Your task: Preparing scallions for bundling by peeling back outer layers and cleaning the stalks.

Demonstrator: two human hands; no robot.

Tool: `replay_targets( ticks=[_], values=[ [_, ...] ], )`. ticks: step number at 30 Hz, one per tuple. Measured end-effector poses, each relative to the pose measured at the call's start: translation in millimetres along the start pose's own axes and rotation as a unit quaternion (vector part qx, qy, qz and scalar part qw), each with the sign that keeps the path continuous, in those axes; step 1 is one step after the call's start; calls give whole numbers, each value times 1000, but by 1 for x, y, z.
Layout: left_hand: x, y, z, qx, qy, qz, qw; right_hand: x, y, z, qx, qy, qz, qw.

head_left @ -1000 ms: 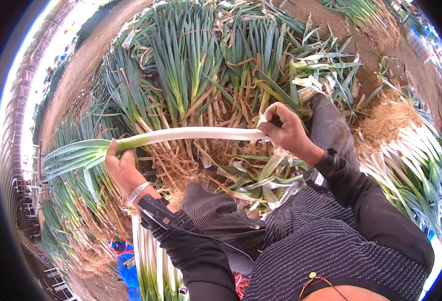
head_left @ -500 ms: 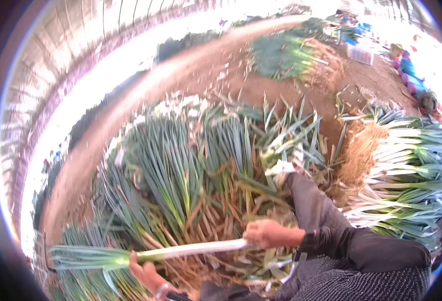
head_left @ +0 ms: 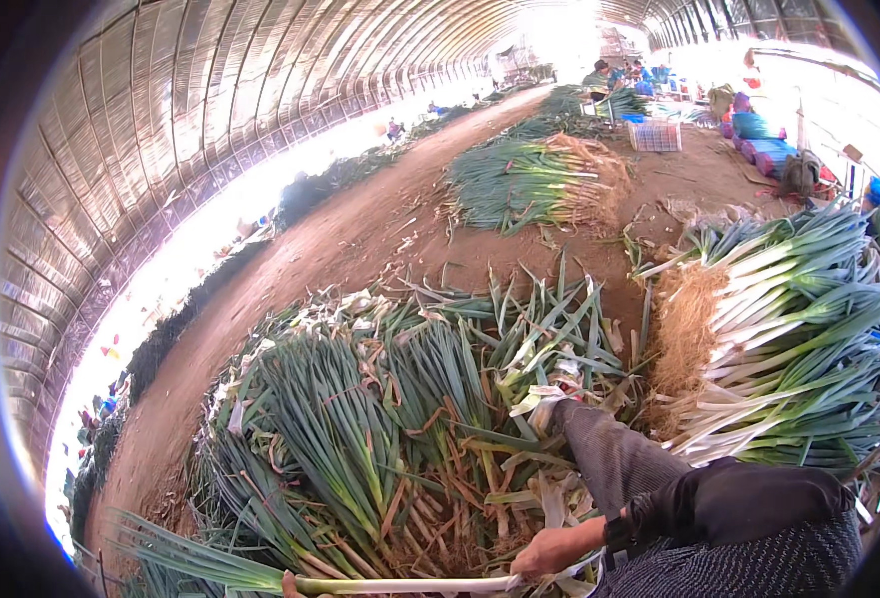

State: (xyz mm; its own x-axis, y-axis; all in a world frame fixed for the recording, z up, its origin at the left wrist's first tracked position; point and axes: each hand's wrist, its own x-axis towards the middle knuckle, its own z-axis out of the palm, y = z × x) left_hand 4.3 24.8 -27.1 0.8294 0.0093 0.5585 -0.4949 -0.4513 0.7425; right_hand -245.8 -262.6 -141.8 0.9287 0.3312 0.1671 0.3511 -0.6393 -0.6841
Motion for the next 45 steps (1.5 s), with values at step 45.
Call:
replay_targets(
  ticks=[45],
  values=[
    [17, 59, -2, -363, 130, -389, 837, 6, 63, -21, 150, 138, 323, 924]
  ],
)
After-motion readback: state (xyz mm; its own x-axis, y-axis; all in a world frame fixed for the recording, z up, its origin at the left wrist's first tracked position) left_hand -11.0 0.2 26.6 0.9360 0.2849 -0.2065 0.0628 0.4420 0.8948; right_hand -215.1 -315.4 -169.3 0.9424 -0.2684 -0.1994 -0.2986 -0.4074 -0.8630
